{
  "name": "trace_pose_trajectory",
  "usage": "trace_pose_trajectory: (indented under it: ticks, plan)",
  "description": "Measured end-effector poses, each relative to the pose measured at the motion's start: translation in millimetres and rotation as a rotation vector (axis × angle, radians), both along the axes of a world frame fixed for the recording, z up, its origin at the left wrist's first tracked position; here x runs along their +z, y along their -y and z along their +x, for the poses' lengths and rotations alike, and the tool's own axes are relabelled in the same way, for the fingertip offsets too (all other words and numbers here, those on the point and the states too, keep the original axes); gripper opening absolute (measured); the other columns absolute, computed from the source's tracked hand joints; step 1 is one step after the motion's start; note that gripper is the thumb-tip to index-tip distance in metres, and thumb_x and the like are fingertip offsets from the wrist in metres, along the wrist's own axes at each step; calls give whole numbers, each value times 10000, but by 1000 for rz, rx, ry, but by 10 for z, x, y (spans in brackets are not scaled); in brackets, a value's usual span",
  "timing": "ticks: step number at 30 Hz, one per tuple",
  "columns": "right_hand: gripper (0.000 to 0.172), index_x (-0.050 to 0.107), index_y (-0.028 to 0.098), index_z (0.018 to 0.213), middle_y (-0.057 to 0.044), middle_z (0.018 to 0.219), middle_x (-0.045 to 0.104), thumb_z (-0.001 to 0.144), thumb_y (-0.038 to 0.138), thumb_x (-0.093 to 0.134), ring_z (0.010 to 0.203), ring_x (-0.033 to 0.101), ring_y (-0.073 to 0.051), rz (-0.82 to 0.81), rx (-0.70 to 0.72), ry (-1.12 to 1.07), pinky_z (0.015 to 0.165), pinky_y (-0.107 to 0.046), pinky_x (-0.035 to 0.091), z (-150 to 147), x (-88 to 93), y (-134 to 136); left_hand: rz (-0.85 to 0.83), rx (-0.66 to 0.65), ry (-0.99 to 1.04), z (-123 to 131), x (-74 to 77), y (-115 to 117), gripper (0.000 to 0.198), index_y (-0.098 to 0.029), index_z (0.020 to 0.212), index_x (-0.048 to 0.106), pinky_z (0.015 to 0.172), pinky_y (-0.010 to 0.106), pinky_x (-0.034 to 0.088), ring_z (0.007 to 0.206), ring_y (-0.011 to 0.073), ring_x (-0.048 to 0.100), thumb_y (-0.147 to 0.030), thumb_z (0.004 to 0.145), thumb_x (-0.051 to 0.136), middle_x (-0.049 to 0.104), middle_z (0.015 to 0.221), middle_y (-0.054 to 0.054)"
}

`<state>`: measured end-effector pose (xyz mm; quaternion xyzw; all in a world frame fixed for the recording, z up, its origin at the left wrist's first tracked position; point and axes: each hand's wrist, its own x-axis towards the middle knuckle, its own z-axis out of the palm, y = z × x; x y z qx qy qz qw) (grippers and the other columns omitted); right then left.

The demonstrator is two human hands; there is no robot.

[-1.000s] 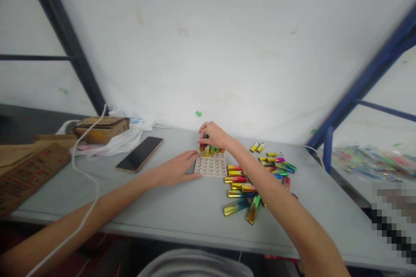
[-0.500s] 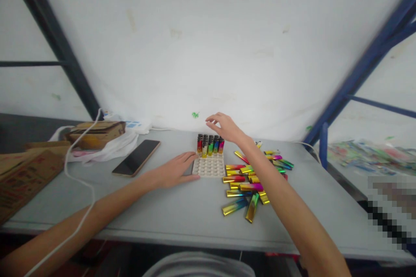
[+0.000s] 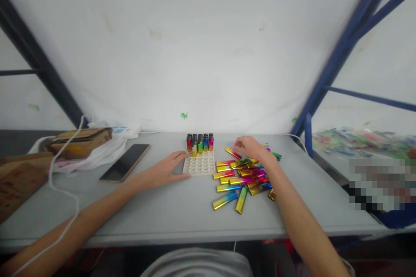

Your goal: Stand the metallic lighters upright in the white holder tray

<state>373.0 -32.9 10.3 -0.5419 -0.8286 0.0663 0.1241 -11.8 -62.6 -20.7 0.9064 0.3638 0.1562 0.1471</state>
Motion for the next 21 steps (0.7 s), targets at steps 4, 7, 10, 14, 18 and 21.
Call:
trace_pose_trajectory:
  ticks: [4,7,10,14,18,21]
  plan:
    - [225,731,146,957,-105,930,768,868,350,695,848,698,-238,-124,-44,59,779,-305,490,-40,-84,-28,-18,-3,7,-8,11,-7,673,-215,1406,443,1202,430,327,1377,293,457,-645,908,582,484,1455,129]
    - [193,703,155,918,-114,938,762,884,341,668,861,693,-240,-70,-26,-17,779,-315,486,-51,-121,-22,-15,-9,3,-5,44,9,660,-214,1400,450,1190,441,341,1371,297,467,-638,911,580,494,1447,132]
    - [273,641,181,956,-75,826,749,948,446,576,743,679,-212,-69,12,-267,735,-333,492,-67,-114,25,-13,-4,-12,5,80,36,653,-193,1398,444,1191,446,340,1376,295,464,-623,922,569,487,1454,143]
    - [381,584,198,1025,6,732,683,907,559,610,655,612,-163,-115,101,-665,675,-309,479,-221,-45,106,-5,-3,-32,14,92,55,643,-190,1401,431,1191,443,343,1384,289,460,-616,935,553,475,1468,149]
    - [434,661,173,950,-4,789,654,763,548,775,670,546,-135,-117,75,-1019,652,-282,443,-525,13,157,17,2,-42,14,73,48,660,-185,1410,425,1186,430,351,1375,291,470,-625,934,552,480,1465,155]
    - [391,706,171,910,-28,876,677,758,521,792,772,581,-143,-238,59,-1279,736,-287,469,-752,1,207,28,-13,-37,8,57,39,657,-194,1423,414,1190,423,346,1385,286,458,-621,942,546,474,1474,148]
